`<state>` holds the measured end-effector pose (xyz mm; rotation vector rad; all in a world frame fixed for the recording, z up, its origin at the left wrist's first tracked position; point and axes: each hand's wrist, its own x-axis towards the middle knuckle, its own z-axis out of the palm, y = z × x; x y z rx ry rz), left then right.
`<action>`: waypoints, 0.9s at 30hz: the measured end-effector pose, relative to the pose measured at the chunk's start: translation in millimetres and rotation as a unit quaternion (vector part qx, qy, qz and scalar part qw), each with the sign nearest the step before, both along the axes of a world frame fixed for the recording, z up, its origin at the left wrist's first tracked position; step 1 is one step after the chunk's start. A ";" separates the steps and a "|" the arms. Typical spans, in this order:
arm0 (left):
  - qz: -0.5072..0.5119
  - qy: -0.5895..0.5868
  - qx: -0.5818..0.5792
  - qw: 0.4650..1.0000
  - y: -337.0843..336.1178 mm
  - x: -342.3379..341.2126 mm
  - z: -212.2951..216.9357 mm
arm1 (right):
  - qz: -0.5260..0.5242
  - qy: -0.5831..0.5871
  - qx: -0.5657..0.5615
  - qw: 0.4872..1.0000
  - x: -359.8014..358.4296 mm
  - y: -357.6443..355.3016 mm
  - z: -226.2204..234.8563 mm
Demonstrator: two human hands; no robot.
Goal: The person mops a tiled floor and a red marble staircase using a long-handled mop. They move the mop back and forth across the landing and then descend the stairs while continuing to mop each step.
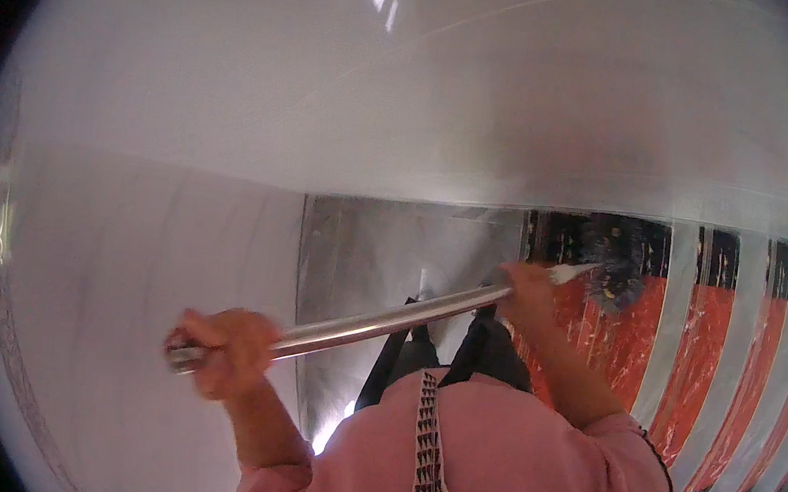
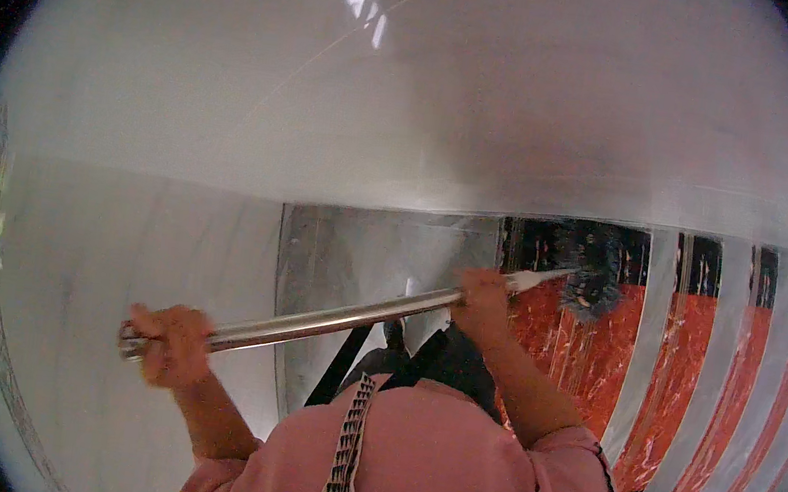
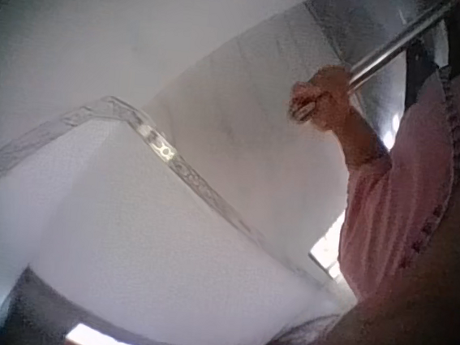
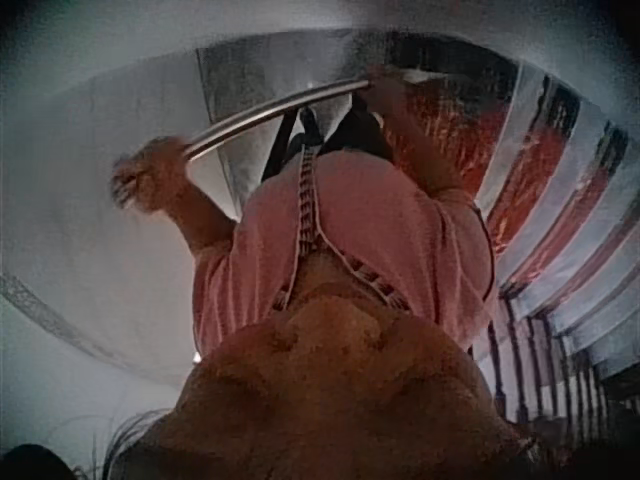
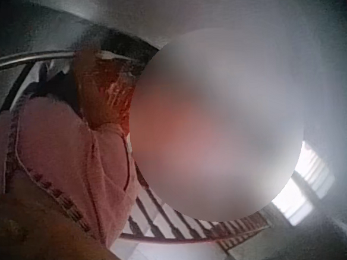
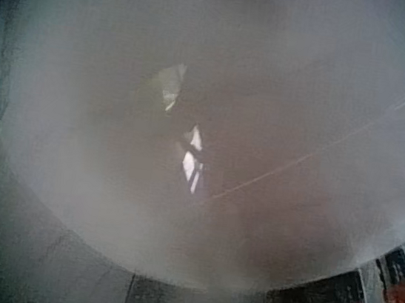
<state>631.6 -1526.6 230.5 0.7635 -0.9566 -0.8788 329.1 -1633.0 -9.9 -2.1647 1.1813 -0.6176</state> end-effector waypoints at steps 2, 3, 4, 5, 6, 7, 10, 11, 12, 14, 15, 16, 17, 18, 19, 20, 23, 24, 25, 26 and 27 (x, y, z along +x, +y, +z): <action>0.058 0.012 -0.064 0.996 34.6 19.2 28.5 | 0.084 0.007 -0.014 0.996 35.1 21.0 8.5; 0.069 -0.010 -0.097 0.993 53.6 29.6 39.9 | 0.128 -0.016 0.028 0.991 53.1 27.6 14.9; 0.133 -0.074 -0.092 0.984 82.6 29.5 56.9 | 0.182 -0.046 0.073 0.979 73.2 36.2 22.8; 0.092 -0.103 -0.111 0.984 85.3 19.8 68.4 | 0.226 -0.083 0.089 0.967 86.7 44.1 15.8; 0.053 -0.113 -0.101 0.987 110.2 27.8 70.7 | 0.259 -0.122 0.106 0.952 97.6 50.1 6.9; 0.093 -0.147 -0.118 0.978 107.2 16.6 70.1 | 0.280 -0.098 0.130 0.946 115.7 61.1 -0.5; 0.149 -0.116 -0.131 0.973 129.4 21.1 53.3 | 0.289 -0.115 0.130 0.941 174.3 96.9 -39.4; 0.124 -0.151 -0.117 0.974 141.3 34.1 46.5 | 0.288 -0.133 0.118 0.941 189.0 105.8 -49.0; 0.096 -0.186 -0.102 0.973 151.6 50.7 37.3 | 0.275 -0.133 0.114 0.945 198.1 112.4 -58.2; 0.058 -0.215 -0.072 0.972 163.7 73.4 27.3 | 0.257 -0.145 0.109 0.949 218.8 120.6 -63.0; 0.042 -0.205 -0.059 0.976 165.7 83.9 20.1 | 0.242 -0.138 0.110 0.954 222.1 120.0 -65.6; 0.016 -0.185 -0.052 0.981 158.1 94.9 6.3 | 0.217 -0.123 0.109 0.962 212.5 110.8 -71.4; 0.037 -0.134 -0.025 0.990 149.6 94.6 -5.5 | 0.202 -0.113 0.108 0.967 204.9 103.3 -76.4; 0.055 -0.083 0.004 0.995 134.2 90.6 -15.6 | 0.151 -0.094 0.111 0.978 195.2 94.3 -90.4; 0.019 -0.112 0.063 0.991 101.4 93.0 -21.2 | 0.086 -0.065 0.109 0.988 178.5 81.5 -111.6; 0.005 -0.126 0.103 0.987 83.7 98.3 -26.3 | 0.027 -0.038 0.107 0.993 171.7 70.6 -113.0; -0.015 -0.123 0.174 0.977 46.2 114.6 -67.7 | -0.025 -0.052 0.028 0.998 167.0 53.4 -96.5; -0.016 -0.115 0.190 0.975 38.6 116.3 -85.3 | 0.015 -0.055 0.062 0.996 176.7 54.3 -86.3; -0.020 -0.104 0.198 0.974 28.6 113.5 -99.3 | 0.052 -0.053 0.090 0.993 191.7 55.5 -72.7; -0.011 -0.103 0.205 0.973 20.7 109.9 -101.5 | -0.013 -0.033 0.045 0.998 195.2 60.7 -100.5; -0.033 -0.142 0.238 0.960 27.4 111.6 -101.8 | -0.026 -0.014 0.040 0.999 210.4 56.7 -95.3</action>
